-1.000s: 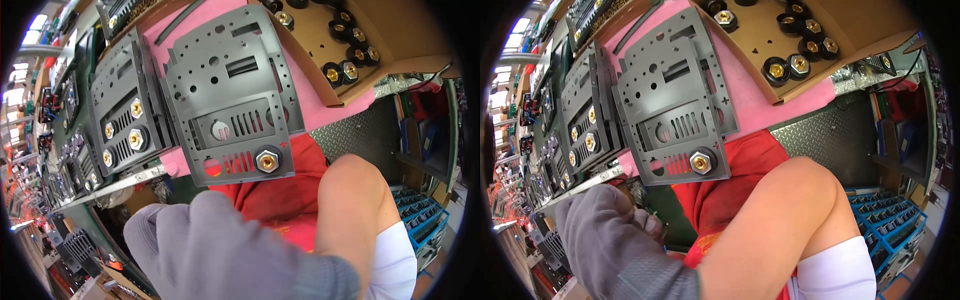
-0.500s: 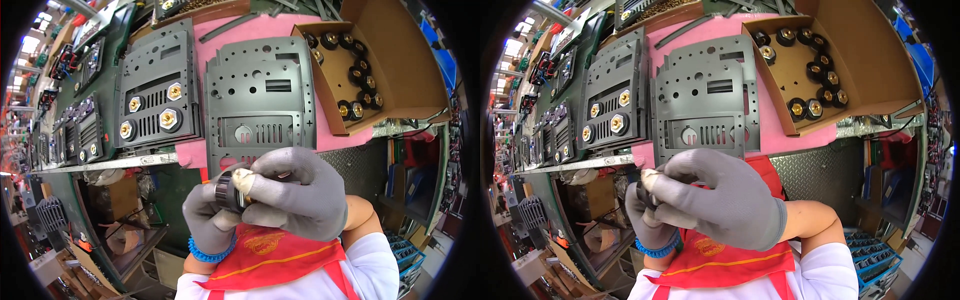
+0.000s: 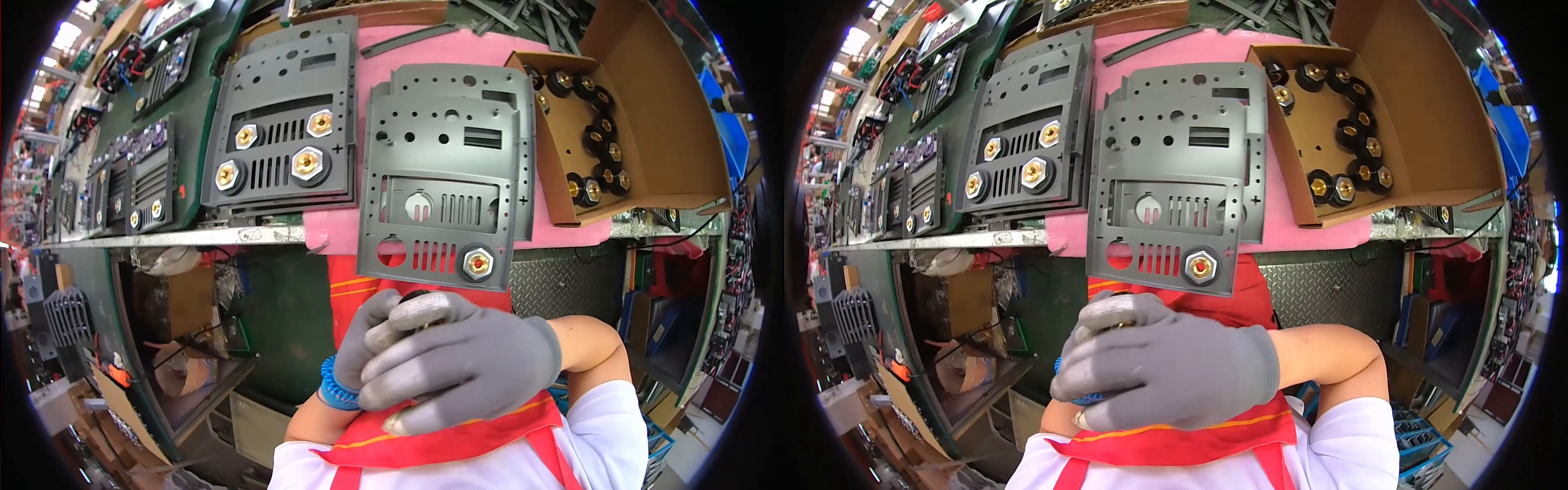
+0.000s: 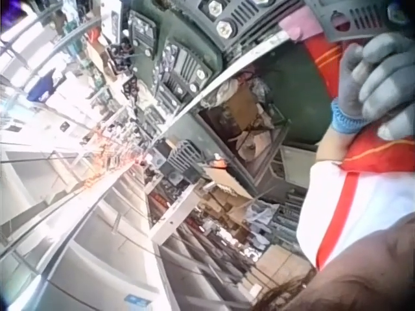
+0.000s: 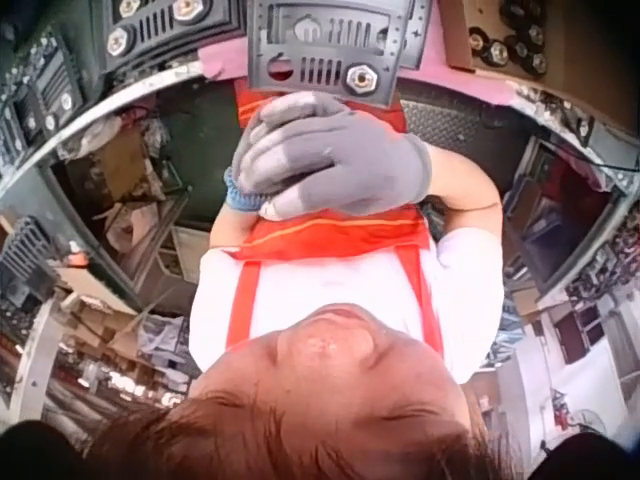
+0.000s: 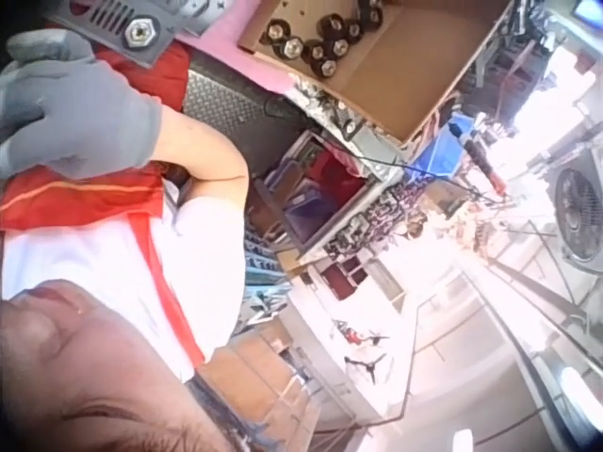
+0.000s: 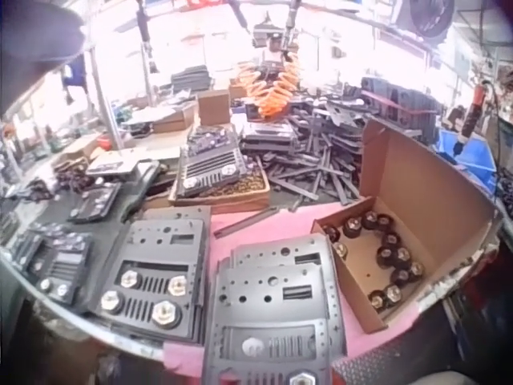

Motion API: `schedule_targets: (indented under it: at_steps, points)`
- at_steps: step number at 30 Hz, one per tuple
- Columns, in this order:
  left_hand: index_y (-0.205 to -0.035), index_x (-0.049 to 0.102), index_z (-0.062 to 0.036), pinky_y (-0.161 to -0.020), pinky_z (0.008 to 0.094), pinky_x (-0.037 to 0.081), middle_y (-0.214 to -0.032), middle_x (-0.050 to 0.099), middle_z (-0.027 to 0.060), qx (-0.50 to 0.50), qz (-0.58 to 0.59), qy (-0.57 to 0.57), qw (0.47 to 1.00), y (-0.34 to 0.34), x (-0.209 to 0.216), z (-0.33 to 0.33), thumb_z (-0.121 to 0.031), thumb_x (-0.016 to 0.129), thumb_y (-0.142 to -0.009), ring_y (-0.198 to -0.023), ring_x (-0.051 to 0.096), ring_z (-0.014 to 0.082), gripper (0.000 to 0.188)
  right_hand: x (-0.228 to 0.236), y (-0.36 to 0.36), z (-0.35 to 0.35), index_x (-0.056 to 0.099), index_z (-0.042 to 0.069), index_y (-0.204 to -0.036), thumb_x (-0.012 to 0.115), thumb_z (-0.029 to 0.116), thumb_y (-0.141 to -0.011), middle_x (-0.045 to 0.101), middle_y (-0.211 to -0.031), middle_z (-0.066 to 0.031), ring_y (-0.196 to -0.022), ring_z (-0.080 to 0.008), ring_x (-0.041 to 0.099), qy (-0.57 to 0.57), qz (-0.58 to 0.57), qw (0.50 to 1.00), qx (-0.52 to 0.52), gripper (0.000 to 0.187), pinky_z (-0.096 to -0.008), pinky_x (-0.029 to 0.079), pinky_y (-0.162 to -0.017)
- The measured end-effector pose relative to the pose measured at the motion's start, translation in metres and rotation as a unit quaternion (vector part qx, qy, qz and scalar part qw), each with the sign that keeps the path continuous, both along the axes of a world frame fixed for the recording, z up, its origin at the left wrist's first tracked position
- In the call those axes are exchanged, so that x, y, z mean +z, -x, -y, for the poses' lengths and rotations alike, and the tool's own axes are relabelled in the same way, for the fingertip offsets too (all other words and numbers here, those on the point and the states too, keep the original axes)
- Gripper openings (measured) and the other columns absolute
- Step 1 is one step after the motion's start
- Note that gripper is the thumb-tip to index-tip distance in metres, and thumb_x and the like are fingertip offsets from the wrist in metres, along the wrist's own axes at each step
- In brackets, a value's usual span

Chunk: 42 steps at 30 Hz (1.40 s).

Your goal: Assembling components onto a metal panel by hand.

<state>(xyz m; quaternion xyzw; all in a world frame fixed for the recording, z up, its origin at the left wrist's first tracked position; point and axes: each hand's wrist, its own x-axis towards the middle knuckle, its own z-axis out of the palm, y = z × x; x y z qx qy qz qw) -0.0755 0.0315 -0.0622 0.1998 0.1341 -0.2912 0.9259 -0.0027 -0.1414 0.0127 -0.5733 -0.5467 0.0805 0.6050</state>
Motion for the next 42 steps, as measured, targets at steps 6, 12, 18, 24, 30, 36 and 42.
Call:
schedule_targets:
  at_steps: [6, 12, 18, 24, 30, 36, 42]
  points:
    - [-0.128, 0.054, -0.0093, -0.091, 0.0382, 0.05, -0.126, 0.052, 0.0232, 0.09, 0.201, 0.145, 0.965, -0.01, -0.011, -0.007, -0.03, 0.07, -0.086, -0.107, 0.062, 0.031, 0.05, 0.005, -0.047, 0.026, 0.065, 0.01, -0.1, 0.067, 0.002, -0.077, 0.061, -0.106, -0.0108, -0.096, -0.027, 0.062, 0.193, 0.196, 0.893, -0.358, 0.025, -0.0399, 0.05, -0.08]
    - [-0.111, 0.057, -0.0035, -0.091, 0.0367, 0.05, -0.113, 0.063, 0.0164, 0.082, 0.119, 0.098, 0.985, -0.01, -0.013, -0.004, -0.021, 0.069, -0.087, -0.105, 0.062, 0.0235, 0.032, 0.003, -0.02, 0.004, 0.065, 0.014, -0.095, 0.078, 0.022, -0.069, 0.062, -0.095, -0.0006, -0.084, -0.0201, 0.061, 0.188, 0.131, 0.948, -0.221, 0.03, -0.0365, 0.047, -0.078]
    - [-0.112, 0.056, -0.0013, -0.094, 0.0389, 0.049, -0.114, 0.062, 0.0142, 0.013, 0.039, 0.117, 0.992, -0.007, -0.004, -0.008, -0.023, 0.061, -0.093, -0.109, 0.06, 0.0226, 0.029, -0.015, -0.013, 0.007, 0.064, 0.014, -0.091, 0.077, 0.026, -0.067, 0.063, -0.105, -0.0008, -0.086, -0.0192, 0.061, 0.201, 0.205, 0.933, -0.218, 0.03, -0.0362, 0.047, -0.085]
    - [-0.114, 0.055, -0.0005, -0.098, 0.0387, 0.047, -0.114, 0.061, 0.0132, 0.037, 0.023, 0.11, 0.993, -0.002, -0.01, -0.004, -0.022, 0.062, -0.093, -0.111, 0.059, 0.0232, 0.031, -0.02, -0.007, -0.002, 0.058, 0.009, -0.093, 0.067, 0.017, -0.076, 0.065, -0.105, -0.013, -0.088, -0.0244, 0.065, 0.203, 0.169, 0.935, -0.238, 0.021, -0.0423, 0.051, -0.083]
    - [-0.109, 0.056, -0.0021, -0.091, 0.037, 0.048, -0.11, 0.062, 0.0137, 0.046, 0.013, 0.1, 0.994, 0.006, -0.024, -0.013, -0.017, 0.067, -0.089, -0.106, 0.061, 0.0233, 0.027, -0.026, -0.009, -0.003, 0.058, 0.007, -0.097, 0.066, 0.015, -0.078, 0.064, -0.111, -0.0141, -0.095, -0.0263, 0.065, 0.195, 0.181, 0.945, -0.189, 0.023, -0.0449, 0.05, -0.087]
    - [-0.106, 0.056, -0.0028, -0.095, 0.0398, 0.046, -0.11, 0.064, 0.0143, 0.092, 0.071, 0.087, 0.989, -0.005, -0.017, -0.008, -0.015, 0.068, -0.087, -0.107, 0.061, 0.0239, 0.026, -0.012, -0.024, -0.003, 0.062, 0.008, -0.098, 0.079, 0.032, -0.071, 0.063, -0.113, -0.0143, -0.094, -0.0299, 0.064, 0.188, 0.027, 0.97, -0.152, 0.04, -0.0434, 0.05, -0.083]
    - [-0.113, 0.053, 0.004, -0.091, 0.0403, 0.05, -0.113, 0.062, 0.0179, 0.04, 0.048, 0.075, 0.995, -0.012, -0.005, -0.012, -0.031, 0.063, -0.093, -0.105, 0.062, 0.026, 0.042, -0.008, -0.028, 0.007, 0.067, 0.009, -0.102, 0.069, 0.017, -0.075, 0.064, -0.103, -0.008, -0.084, -0.0217, 0.063, 0.236, 0.088, 0.955, -0.154, 0.028, -0.0387, 0.05, -0.077]
